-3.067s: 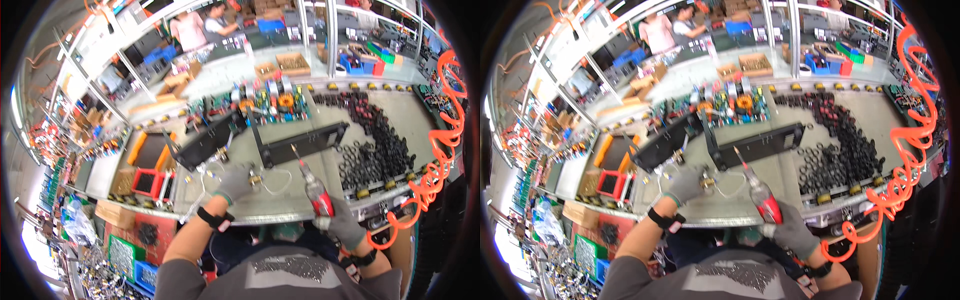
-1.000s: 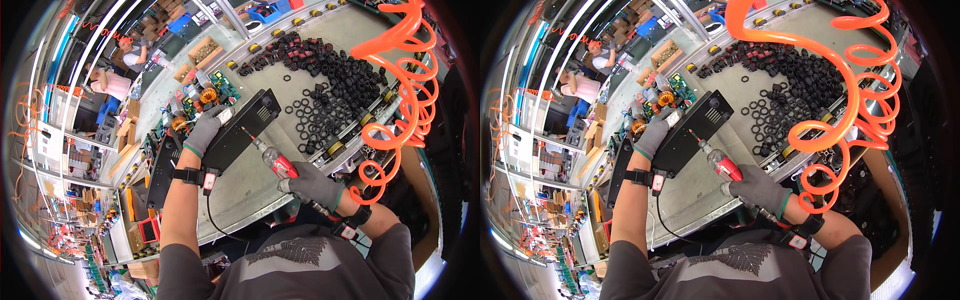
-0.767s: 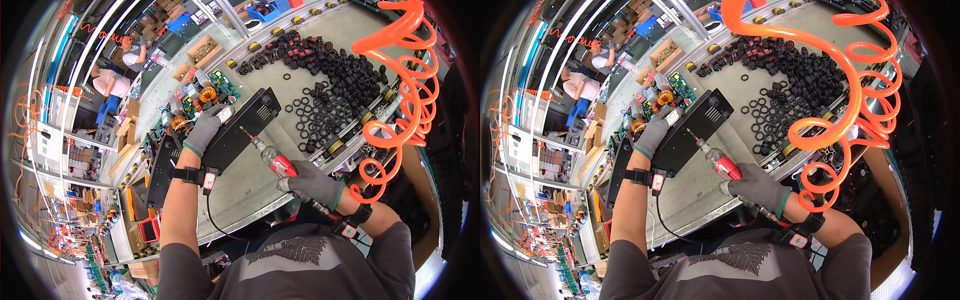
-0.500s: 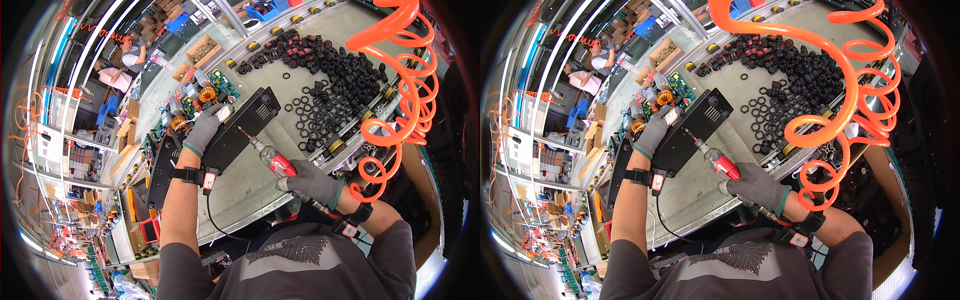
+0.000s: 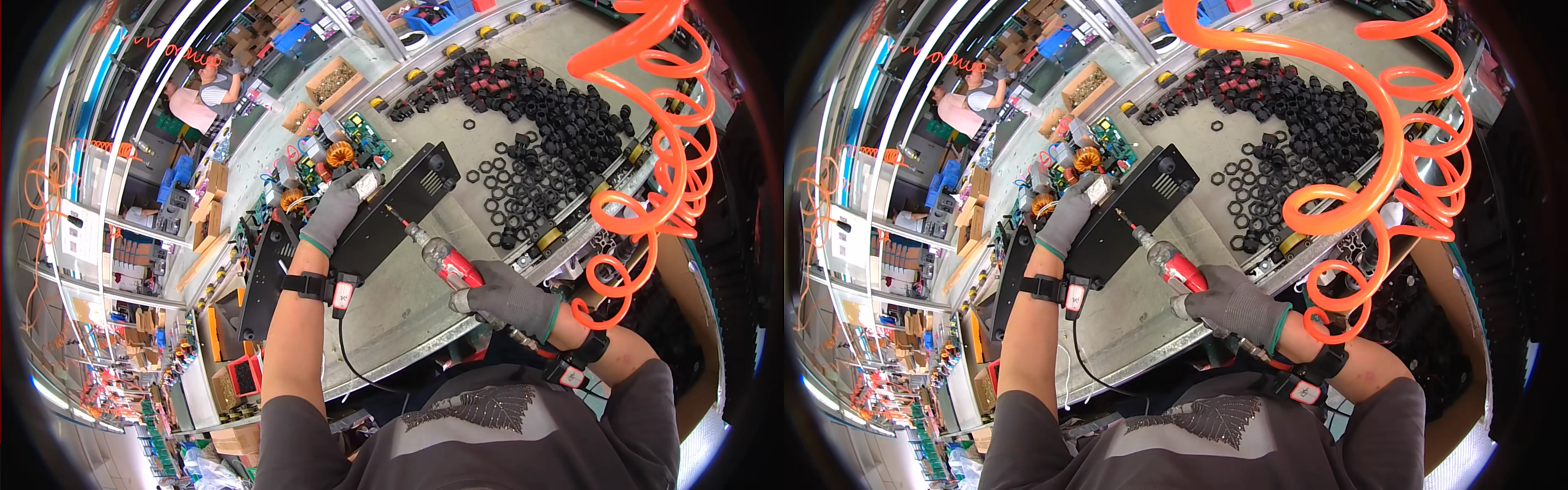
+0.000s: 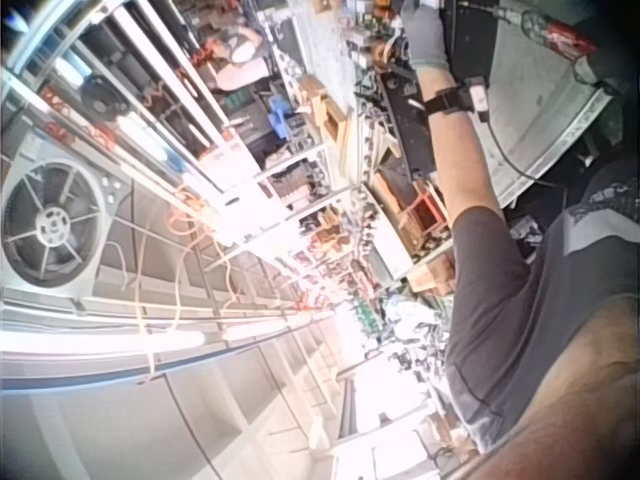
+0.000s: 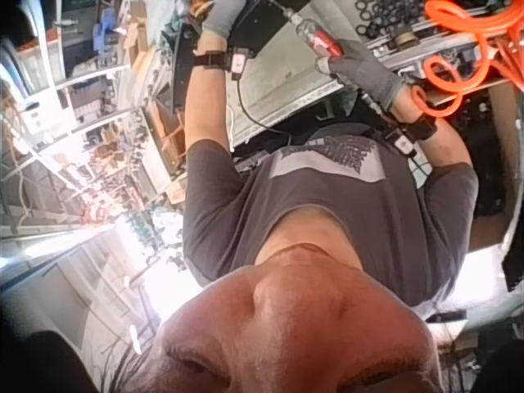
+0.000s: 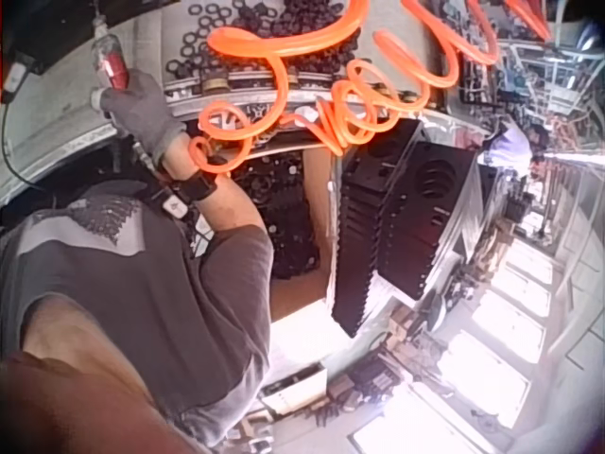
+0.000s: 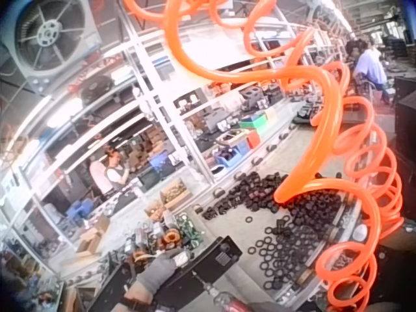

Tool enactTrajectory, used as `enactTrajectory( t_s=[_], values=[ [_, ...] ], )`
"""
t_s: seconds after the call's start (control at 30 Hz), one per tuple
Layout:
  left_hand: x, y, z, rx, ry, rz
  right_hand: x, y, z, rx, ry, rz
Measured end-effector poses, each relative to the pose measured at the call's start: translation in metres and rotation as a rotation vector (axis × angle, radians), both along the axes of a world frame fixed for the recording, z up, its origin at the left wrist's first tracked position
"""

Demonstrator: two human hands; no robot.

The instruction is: Assemble and fasten components of an electronic enclosure using an air screwdriver and manual tools.

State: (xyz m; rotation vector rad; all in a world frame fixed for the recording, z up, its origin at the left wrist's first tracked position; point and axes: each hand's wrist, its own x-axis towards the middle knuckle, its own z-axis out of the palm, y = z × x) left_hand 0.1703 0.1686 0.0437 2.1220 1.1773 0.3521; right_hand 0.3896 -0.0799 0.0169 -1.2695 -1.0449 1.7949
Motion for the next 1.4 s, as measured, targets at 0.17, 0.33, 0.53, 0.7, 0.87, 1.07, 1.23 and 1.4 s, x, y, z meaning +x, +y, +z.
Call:
enactTrajectory(
  t_s=[0.17, 0.33, 0.53, 0.7, 0.87, 1.07, 1.23, 1.4],
  values=[
    [-0.004, 0.007, -0.005, -0.038, -0.043, -0.011, 0.0, 0.0, 0.002, 0.003, -0.002, -0.009],
    [-0.009, 0.012, -0.015, 0.028, -0.034, -0.026, -0.002, 0.001, 0.003, -0.033, 0.072, -0.007],
    [-0.01, 0.014, -0.016, 0.087, -0.047, -0.146, -0.001, 0.0, 0.01, -0.083, 0.144, -0.001],
    [-0.006, 0.009, -0.008, 0.088, 0.03, -0.117, -0.001, 0.0, 0.019, -0.085, 0.135, 0.025],
    [-0.002, 0.002, 0.0, 0.018, -0.009, -0.076, 0.001, 0.002, 0.022, -0.065, 0.057, 0.048],
    [-0.001, -0.002, 0.003, 0.1, 0.036, -0.12, -0.003, 0.003, 0.019, -0.034, 0.005, 0.014],
    [0.001, -0.005, 0.004, 0.096, 0.03, -0.116, 0.0, -0.001, 0.02, -0.018, 0.074, 0.023],
    [0.004, -0.014, 0.018, 0.056, -0.024, -0.057, 0.005, -0.023, 0.032, -0.112, 0.137, 0.016]
  ],
)
